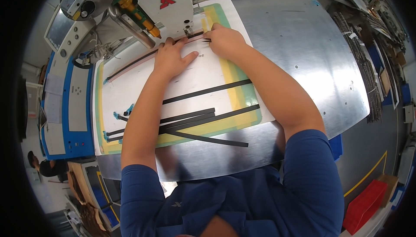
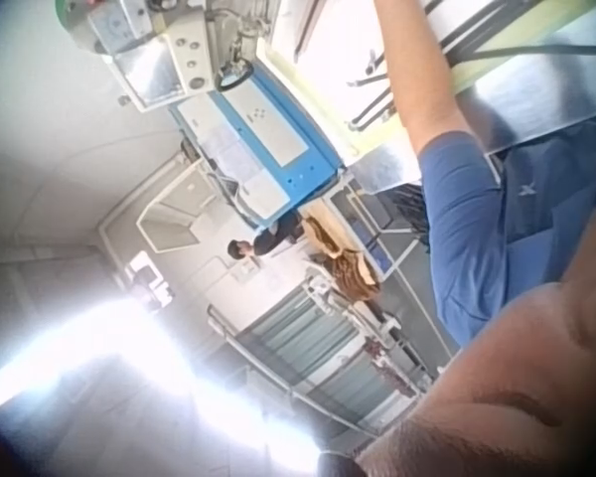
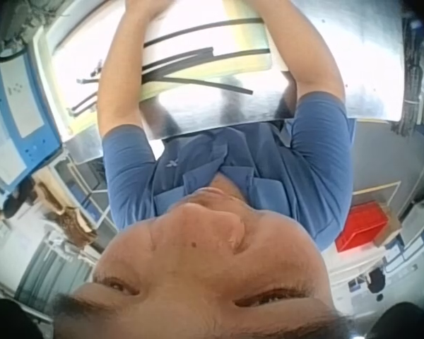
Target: Using an industrial sewing machine to sew patterns onto leather or fabric straps positioned on a template.
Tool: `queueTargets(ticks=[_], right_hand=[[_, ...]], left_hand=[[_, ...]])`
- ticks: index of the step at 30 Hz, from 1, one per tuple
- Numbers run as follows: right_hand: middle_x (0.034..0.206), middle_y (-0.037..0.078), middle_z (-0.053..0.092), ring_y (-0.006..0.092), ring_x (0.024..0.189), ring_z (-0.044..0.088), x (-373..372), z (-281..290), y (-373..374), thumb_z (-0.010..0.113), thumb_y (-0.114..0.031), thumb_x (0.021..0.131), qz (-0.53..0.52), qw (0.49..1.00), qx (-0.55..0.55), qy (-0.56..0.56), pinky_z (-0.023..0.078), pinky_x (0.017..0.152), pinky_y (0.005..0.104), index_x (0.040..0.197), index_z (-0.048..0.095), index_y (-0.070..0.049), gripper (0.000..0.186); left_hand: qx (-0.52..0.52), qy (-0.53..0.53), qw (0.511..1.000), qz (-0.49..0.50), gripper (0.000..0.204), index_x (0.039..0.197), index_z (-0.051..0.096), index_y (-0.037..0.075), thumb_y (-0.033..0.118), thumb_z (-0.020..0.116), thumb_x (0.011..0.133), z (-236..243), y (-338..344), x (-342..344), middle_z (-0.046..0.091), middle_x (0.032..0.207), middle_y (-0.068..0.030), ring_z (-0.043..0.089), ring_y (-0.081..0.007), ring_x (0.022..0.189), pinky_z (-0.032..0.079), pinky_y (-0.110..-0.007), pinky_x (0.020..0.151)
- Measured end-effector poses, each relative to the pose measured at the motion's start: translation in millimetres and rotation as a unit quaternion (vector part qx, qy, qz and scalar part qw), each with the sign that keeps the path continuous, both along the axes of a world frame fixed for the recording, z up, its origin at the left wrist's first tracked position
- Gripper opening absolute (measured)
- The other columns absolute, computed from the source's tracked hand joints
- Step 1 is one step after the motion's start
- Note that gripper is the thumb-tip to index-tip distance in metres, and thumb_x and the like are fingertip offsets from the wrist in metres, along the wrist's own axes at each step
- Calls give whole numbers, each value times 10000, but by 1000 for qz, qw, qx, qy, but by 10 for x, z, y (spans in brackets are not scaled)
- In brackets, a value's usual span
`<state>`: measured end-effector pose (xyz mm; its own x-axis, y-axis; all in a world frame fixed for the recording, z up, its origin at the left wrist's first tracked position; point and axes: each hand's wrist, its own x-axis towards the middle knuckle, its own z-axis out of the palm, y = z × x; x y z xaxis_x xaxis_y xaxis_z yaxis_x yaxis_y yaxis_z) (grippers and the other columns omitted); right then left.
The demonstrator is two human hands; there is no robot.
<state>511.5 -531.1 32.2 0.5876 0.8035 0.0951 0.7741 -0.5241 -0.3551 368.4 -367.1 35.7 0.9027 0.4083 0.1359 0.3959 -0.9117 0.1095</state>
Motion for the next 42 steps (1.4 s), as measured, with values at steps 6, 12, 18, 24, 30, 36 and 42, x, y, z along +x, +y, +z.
queueTargets(ticks=[6, 12, 18, 24, 30, 36, 42], right_hand=[[1314, 63, 642, 280, 1176, 664, 14, -168, 33, 620, -126, 926, 40, 998, 48, 8, 561, 974, 416, 1295, 733, -178, 389], [1309, 28, 664, 295, 1166, 679, -18, -149, -32, 614, -118, 918, 21, 999, 48, -6, 548, 1007, 418, 1278, 738, -190, 388], [1346, 13, 650, 290, 1171, 675, 15, -248, -74, 629, -120, 930, 28, 998, 50, -20, 555, 995, 416, 1292, 723, -184, 380], [1325, 32, 648, 300, 1128, 679, -144, -86, -63, 634, -133, 940, 21, 999, 31, -33, 563, 967, 422, 1299, 698, -155, 365], [1286, 44, 657, 311, 1084, 687, -151, -85, -38, 642, -146, 928, 33, 997, 54, -42, 568, 935, 427, 1260, 707, -130, 339], [1230, 42, 672, 309, 1065, 691, -92, -192, -82, 651, -162, 923, 21, 996, 69, -54, 569, 925, 425, 1219, 725, -129, 307], [1196, 54, 673, 294, 1066, 695, -43, -252, -96, 672, -187, 913, 39, 993, 85, -68, 569, 930, 423, 1195, 720, -114, 295]], left_hand=[[2, 24, 1000, 18, 708, 1445, 646, 249, 634, 725, 855, 46, -31, -1, 578, 1408, -195, 547, -458, 1289, 455, -584, 1079], [1, 15, 1000, 4, 744, 1506, 582, 267, 656, 680, 879, -91, 12, -62, 545, 1475, -207, 502, -442, 1372, 398, -608, 1131], [-11, 21, 999, -36, 675, 1506, 560, 151, 569, 597, 978, -62, 497, -615, 530, 1508, -192, 514, -349, 1396, 411, -525, 1154], [30, 42, 978, 202, 543, 1323, 683, 36, 470, 499, 1052, -19, 1866, -1591, 664, 1321, -235, 637, -403, 1239, 514, -498, 1052], [-10, 31, 954, 299, 658, 1543, 512, 112, 478, 566, 999, -258, 2950, -2222, 565, 1500, -227, 565, -400, 1368, 467, -488, 1131], [-34, 72, 945, 318, 536, 1339, 667, 65, 474, 573, 1005, -92, 2908, -1957, 685, 1319, -258, 642, -431, 1253, 498, -496, 1070], [54, -152, 928, 337, 546, 939, 734, -9, 486, 534, 1052, 137, 2563, -2092, 728, 956, -282, 696, -491, 970, 529, -539, 862]])
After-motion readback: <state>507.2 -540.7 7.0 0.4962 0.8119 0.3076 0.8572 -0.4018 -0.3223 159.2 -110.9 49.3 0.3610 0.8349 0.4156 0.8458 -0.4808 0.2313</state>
